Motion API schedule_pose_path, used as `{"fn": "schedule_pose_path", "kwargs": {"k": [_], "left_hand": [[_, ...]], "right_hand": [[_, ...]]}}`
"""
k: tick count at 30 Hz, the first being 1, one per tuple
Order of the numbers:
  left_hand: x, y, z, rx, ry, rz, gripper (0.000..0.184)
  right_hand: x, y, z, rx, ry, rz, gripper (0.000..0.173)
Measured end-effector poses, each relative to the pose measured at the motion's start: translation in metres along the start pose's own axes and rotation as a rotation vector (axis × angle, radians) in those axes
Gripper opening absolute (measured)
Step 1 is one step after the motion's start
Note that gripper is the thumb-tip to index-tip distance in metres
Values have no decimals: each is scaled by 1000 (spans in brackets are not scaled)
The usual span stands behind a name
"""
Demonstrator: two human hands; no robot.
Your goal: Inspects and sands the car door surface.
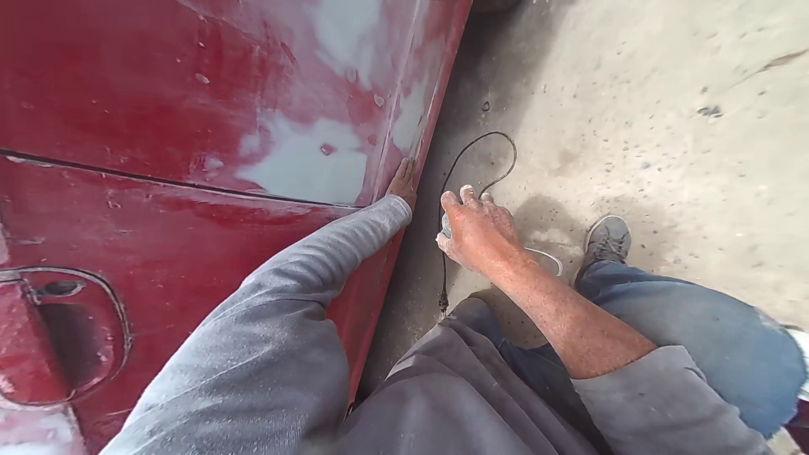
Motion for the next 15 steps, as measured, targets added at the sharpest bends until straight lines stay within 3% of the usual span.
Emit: {"fn": "schedule_pose_path", "kwargs": {"k": [7, 9, 12, 15], "left_hand": [[-35, 24, -25, -27, -113, -64, 50], [-43, 37, -28, -68, -169, -125, 42], [-22, 51, -41, -139, -227, -361, 30], [-2, 48, -30, -147, -7, -406, 53]], "right_hand": [[1, -1, 1, 1, -12, -14, 62], [1, -1, 4, -1, -14, -14, 62], [0, -4, 6, 5, -19, -21, 60], [-3, -7, 10, 3, -35, -40, 59]]}}
Point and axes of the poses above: each hand's wrist, its own z-axis towards the middle knuckle, its own x-axis out of the back of the hand, y = z × x, the point moved 8 cm from there along z, towards the middle knuckle, and after that the axes turned 13 degrees about -y, right-handed, at the moved point
